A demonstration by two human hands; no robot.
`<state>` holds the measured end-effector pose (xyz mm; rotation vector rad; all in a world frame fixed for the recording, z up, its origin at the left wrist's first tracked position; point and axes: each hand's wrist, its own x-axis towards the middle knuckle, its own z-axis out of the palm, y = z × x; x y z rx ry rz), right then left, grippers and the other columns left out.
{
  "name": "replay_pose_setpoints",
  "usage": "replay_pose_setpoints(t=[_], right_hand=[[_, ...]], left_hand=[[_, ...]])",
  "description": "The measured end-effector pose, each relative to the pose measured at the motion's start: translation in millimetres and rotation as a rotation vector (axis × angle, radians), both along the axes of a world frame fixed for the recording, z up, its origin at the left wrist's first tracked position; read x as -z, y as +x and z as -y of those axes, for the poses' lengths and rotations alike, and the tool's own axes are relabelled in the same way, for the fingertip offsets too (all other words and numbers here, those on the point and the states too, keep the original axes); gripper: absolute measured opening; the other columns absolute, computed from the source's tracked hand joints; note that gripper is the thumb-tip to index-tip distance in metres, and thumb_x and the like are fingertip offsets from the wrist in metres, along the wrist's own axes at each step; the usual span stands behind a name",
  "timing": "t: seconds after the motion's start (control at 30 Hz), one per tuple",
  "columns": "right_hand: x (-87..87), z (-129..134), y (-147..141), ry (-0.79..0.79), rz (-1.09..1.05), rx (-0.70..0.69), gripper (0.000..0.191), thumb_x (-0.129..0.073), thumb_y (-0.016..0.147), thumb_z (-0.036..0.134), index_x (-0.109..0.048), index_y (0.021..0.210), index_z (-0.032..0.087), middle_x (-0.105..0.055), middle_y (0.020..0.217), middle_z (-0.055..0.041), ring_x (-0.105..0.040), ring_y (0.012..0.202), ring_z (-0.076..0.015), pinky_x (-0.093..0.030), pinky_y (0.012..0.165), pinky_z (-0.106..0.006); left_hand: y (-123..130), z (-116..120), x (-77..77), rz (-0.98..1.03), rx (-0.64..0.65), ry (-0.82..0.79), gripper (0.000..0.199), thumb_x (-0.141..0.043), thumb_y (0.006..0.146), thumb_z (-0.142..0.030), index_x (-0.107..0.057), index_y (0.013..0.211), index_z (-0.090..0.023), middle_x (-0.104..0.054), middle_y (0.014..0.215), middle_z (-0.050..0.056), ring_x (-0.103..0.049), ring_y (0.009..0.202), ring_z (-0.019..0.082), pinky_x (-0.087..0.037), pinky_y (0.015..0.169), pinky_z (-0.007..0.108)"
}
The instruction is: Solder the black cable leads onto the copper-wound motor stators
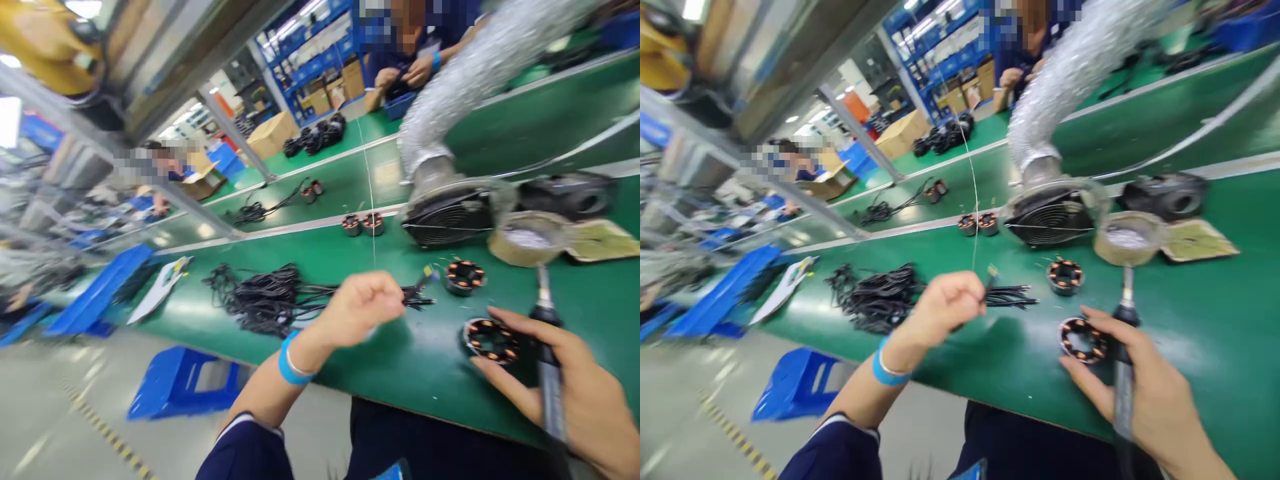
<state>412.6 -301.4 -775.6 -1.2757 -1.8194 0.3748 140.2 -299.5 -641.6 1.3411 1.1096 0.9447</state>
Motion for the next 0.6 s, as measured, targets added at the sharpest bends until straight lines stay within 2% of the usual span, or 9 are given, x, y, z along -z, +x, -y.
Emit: replay_pose_setpoints(t=[0.03, 0.1, 0.17, 0.23, 0.33, 0.4, 0.5, 0.57, 0.6], right_hand=[[-11.3, 3, -2, 0.031, -0.048, -0.032, 0.054, -0.073, 0.081, 0.059, -0.058, 0.122, 0.028, -0.072, 0.114, -0.0108, -0.073, 0.091, -0.0276, -0.063, 0.077, -0.038], [-30.1, 5, -8, -0.003, -0.226, -0.080, 0.044, -0.073, 0.085, 0.042, -0.055, 0.123, 0.027, -0.071, 0.114, -0.0109, -0.073, 0.090, -0.0240, -0.063, 0.079, -0.036], [-42.1, 4, -13, -0.109, -0.448, -0.113, 0.035, -0.069, 0.090, 0.034, -0.051, 0.119, 0.026, -0.071, 0.109, -0.0092, -0.073, 0.090, -0.0217, -0.064, 0.078, -0.034], [-48.5, 3, -17, -0.160, -0.544, -0.105, 0.030, -0.066, 0.092, 0.031, -0.049, 0.115, 0.026, -0.072, 0.096, -0.0057, -0.073, 0.084, -0.0193, -0.063, 0.074, -0.031], [-53.3, 5, -20, -0.165, -0.527, -0.128, 0.026, -0.065, 0.092, 0.026, -0.050, 0.114, 0.025, -0.070, 0.085, -0.0013, -0.071, 0.076, -0.0154, -0.061, 0.071, -0.026], [-55.0, 6, -21, -0.149, -0.517, -0.156, 0.027, -0.064, 0.092, 0.022, -0.051, 0.114, 0.026, -0.068, 0.085, -0.0004, -0.069, 0.077, -0.0141, -0.060, 0.071, -0.025], [-56.7, 6, -25, -0.106, -0.522, -0.186, 0.027, -0.065, 0.091, 0.018, -0.052, 0.114, 0.026, -0.067, 0.089, -0.0007, -0.068, 0.080, -0.0143, -0.059, 0.072, -0.026], [-58.8, 5, -28, -0.055, -0.523, -0.209, 0.027, -0.065, 0.090, 0.015, -0.053, 0.111, 0.026, -0.068, 0.092, -0.0010, -0.069, 0.082, -0.0149, -0.059, 0.074, -0.027], [-60.2, 4, -30, -0.020, -0.522, -0.224, 0.027, -0.065, 0.090, 0.012, -0.054, 0.110, 0.026, -0.068, 0.092, -0.0011, -0.069, 0.083, -0.0152, -0.059, 0.074, -0.028]], left_hand=[[18, -5, 21.6, -0.035, 0.086, -0.097, 0.042, -0.068, 0.080, -0.057, -0.055, 0.073, -0.018, -0.045, 0.057, -0.005, -0.029, 0.047, 0.006, -0.023, 0.044, 0.022], [42, -10, 52.9, -0.186, 0.163, -0.120, 0.039, -0.064, 0.084, -0.053, -0.055, 0.075, -0.017, -0.041, 0.056, -0.006, -0.030, 0.050, 0.007, -0.024, 0.048, 0.022], [51, -9, 67.0, -0.327, 0.189, -0.042, 0.031, -0.061, 0.088, -0.045, -0.057, 0.076, -0.016, -0.039, 0.055, -0.007, -0.032, 0.052, 0.008, -0.025, 0.052, 0.023], [50, -8, 68.8, -0.419, 0.205, 0.020, 0.026, -0.059, 0.090, -0.039, -0.058, 0.077, -0.016, -0.038, 0.056, -0.007, -0.033, 0.053, 0.008, -0.025, 0.054, 0.023], [43, -10, 62.2, -0.472, 0.240, 0.020, 0.026, -0.060, 0.090, -0.041, -0.061, 0.080, -0.016, -0.038, 0.056, -0.007, -0.034, 0.054, 0.009, -0.025, 0.055, 0.023], [39, -15, 56.6, -0.420, 0.272, 0.009, 0.032, -0.056, 0.093, -0.046, -0.064, 0.087, -0.016, -0.045, 0.061, -0.005, -0.038, 0.057, 0.010, -0.029, 0.057, 0.023], [38, -26, 46.7, -0.338, 0.274, 0.062, 0.045, -0.039, 0.100, -0.053, -0.066, 0.105, -0.017, -0.055, 0.074, 0.000, -0.047, 0.068, 0.014, -0.038, 0.067, 0.026], [39, -31, 40.2, -0.326, 0.308, 0.147, 0.048, -0.034, 0.102, -0.054, -0.066, 0.106, -0.018, -0.060, 0.083, 0.004, -0.052, 0.078, 0.017, -0.042, 0.077, 0.029], [40, -33, 37.7, -0.299, 0.365, 0.166, 0.049, -0.033, 0.102, -0.054, -0.066, 0.102, -0.018, -0.061, 0.087, 0.006, -0.053, 0.083, 0.018, -0.043, 0.081, 0.030]])
